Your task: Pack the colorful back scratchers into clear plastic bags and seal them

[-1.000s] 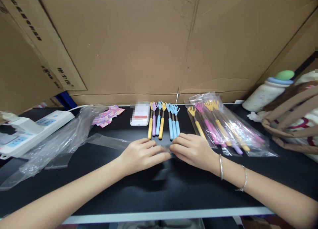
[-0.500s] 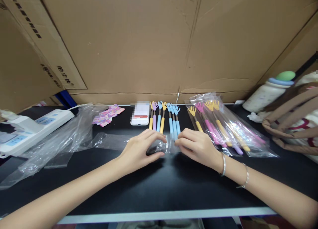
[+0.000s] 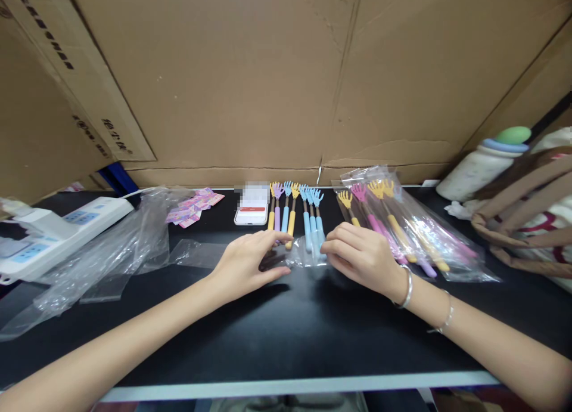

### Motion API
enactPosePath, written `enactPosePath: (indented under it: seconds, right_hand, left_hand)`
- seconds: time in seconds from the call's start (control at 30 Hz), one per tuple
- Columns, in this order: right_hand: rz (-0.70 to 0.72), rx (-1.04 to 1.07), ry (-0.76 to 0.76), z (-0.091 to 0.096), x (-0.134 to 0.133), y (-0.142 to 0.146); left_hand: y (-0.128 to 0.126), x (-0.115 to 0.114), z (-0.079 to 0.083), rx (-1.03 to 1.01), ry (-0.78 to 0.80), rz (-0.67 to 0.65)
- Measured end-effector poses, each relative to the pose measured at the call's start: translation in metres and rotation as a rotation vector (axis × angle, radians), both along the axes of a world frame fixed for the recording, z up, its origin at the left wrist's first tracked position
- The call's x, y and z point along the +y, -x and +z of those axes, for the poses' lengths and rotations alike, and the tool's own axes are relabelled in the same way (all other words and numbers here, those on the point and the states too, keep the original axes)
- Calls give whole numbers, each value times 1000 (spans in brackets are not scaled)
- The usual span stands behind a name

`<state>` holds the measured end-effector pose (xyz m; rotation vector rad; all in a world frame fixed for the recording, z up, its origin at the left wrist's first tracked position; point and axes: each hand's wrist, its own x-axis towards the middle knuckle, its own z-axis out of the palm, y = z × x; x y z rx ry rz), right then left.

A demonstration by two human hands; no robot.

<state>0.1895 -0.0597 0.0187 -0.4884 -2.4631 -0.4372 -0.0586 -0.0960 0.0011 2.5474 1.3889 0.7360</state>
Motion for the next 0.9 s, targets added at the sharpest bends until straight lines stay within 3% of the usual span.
enactPosePath:
  seconds: [0.2, 0.63, 0.73, 0.9]
  right_hand:
    - [-42, -87, -43, 1, -1, 3]
    - [-17, -73, -20, -1, 1, 2]
    - [-27, -5, 39, 5, 5, -2]
    - [-53, 285, 152, 19, 15, -12]
  left_hand:
    - [0, 0, 1, 27, -42, -6]
    - [0, 0, -1, 98, -105, -22]
    - [0, 0, 0, 97, -90, -16]
    - [3, 0, 2, 58, -68, 0]
